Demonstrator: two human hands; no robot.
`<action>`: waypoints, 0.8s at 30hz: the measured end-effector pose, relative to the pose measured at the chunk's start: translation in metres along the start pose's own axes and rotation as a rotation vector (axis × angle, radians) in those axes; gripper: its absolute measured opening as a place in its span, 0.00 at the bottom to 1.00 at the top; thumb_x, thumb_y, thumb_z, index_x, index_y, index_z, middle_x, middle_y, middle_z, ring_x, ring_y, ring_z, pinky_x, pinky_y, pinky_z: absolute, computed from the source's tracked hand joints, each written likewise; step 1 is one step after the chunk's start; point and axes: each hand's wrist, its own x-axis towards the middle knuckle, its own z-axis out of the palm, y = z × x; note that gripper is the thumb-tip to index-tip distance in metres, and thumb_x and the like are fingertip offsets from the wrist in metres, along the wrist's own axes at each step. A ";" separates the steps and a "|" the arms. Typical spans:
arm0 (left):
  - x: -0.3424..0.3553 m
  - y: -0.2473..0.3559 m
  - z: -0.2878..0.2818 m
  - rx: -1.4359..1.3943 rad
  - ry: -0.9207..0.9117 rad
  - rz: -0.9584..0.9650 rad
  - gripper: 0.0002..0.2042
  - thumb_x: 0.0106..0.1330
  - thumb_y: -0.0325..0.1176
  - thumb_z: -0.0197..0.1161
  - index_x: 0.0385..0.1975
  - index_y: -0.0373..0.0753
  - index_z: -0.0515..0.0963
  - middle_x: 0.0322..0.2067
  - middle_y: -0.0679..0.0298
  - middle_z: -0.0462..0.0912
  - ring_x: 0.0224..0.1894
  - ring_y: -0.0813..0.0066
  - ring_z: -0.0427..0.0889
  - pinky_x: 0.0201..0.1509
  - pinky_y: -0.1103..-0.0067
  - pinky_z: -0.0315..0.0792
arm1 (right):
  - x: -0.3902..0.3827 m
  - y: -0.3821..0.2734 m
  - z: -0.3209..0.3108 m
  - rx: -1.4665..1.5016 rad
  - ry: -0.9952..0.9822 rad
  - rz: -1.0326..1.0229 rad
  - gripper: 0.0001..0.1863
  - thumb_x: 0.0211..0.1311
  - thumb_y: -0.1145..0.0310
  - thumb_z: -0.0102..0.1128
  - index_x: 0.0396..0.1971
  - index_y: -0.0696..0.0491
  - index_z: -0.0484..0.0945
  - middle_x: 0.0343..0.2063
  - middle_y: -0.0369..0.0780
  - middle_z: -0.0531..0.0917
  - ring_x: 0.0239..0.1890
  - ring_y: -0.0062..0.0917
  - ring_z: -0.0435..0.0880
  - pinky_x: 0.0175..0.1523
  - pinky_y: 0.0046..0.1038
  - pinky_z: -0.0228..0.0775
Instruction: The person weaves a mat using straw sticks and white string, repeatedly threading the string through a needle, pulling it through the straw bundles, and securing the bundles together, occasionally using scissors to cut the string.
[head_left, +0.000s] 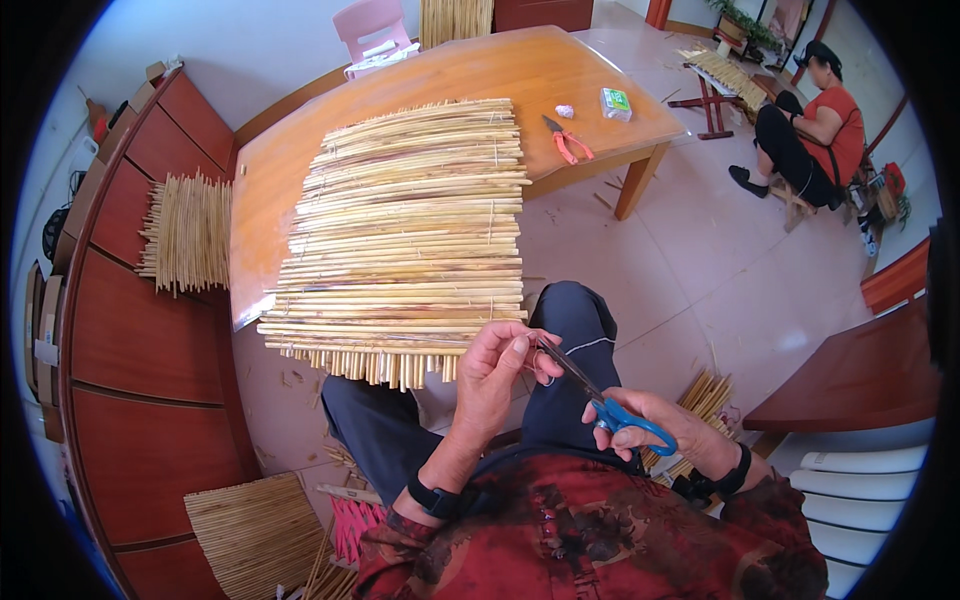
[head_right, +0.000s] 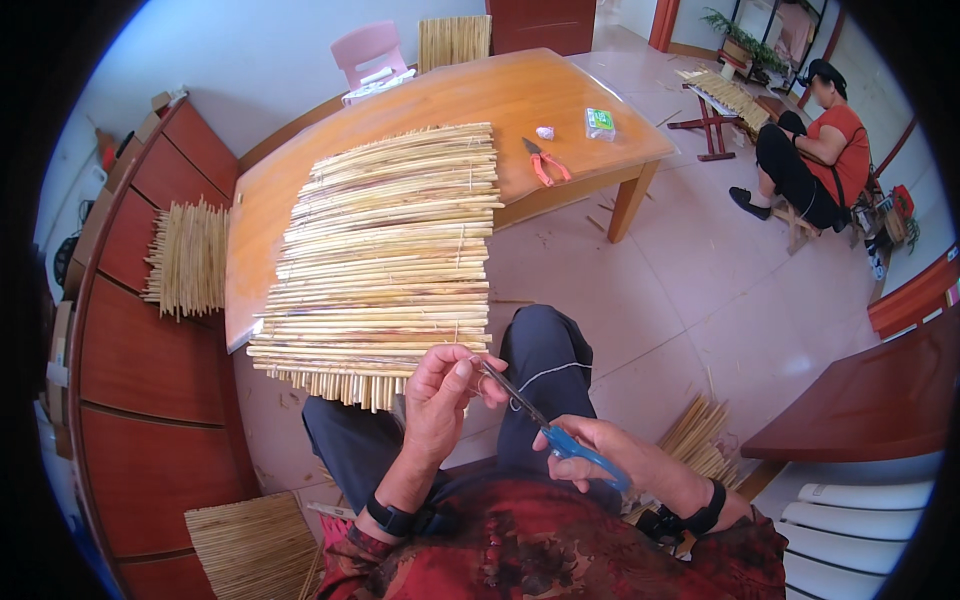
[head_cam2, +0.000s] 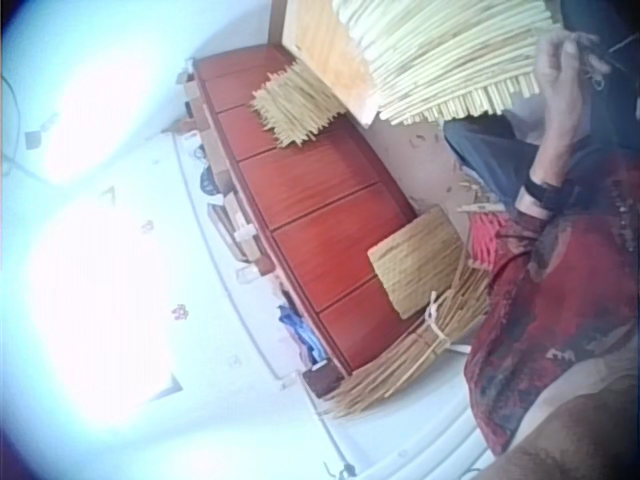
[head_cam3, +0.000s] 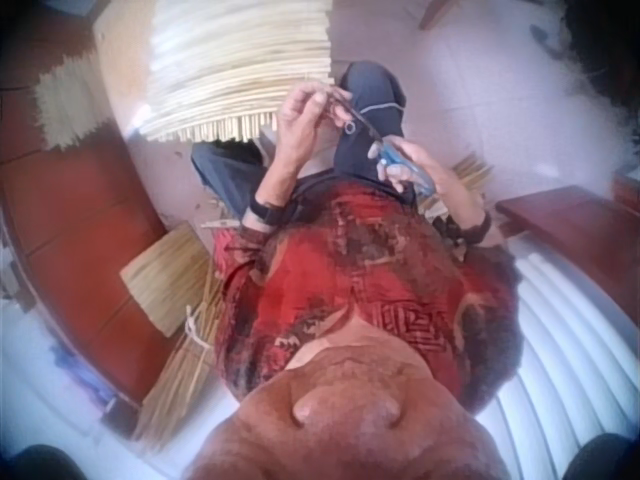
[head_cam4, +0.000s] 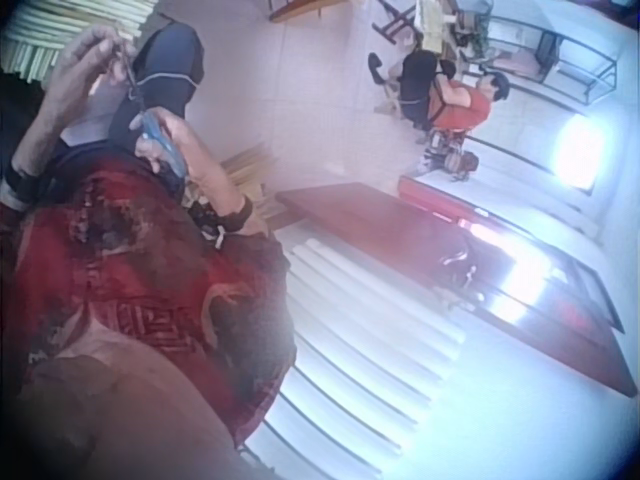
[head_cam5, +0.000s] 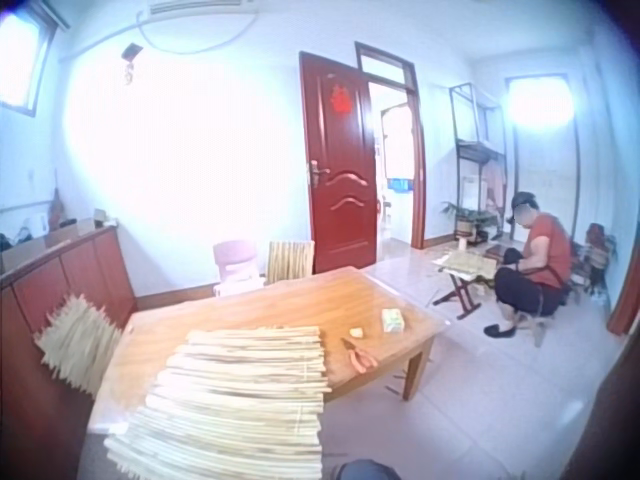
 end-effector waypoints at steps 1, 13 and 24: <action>0.000 0.000 0.000 0.023 -0.009 0.007 0.06 0.65 0.31 0.46 0.36 0.36 0.66 0.34 0.50 0.76 0.27 0.72 0.78 0.30 0.81 0.72 | 0.000 0.000 0.000 0.001 0.001 0.000 0.26 0.49 0.58 0.60 0.43 0.58 0.64 0.27 0.38 0.74 0.22 0.15 0.71 0.30 0.15 0.65; -0.002 0.002 0.003 0.153 -0.074 0.042 0.19 0.62 0.26 0.49 0.52 0.33 0.54 0.33 0.48 0.76 0.25 0.71 0.78 0.33 0.78 0.74 | 0.005 -0.001 0.000 0.004 -0.029 -0.032 0.26 0.49 0.56 0.58 0.43 0.59 0.64 0.26 0.37 0.73 0.21 0.15 0.70 0.29 0.15 0.64; -0.007 0.000 0.007 0.199 0.020 0.020 0.17 0.62 0.25 0.50 0.50 0.32 0.59 0.27 0.58 0.76 0.23 0.76 0.76 0.31 0.83 0.71 | 0.007 -0.011 0.011 0.060 0.070 -0.069 0.19 0.51 0.62 0.55 0.39 0.58 0.65 0.24 0.36 0.72 0.20 0.14 0.69 0.27 0.15 0.62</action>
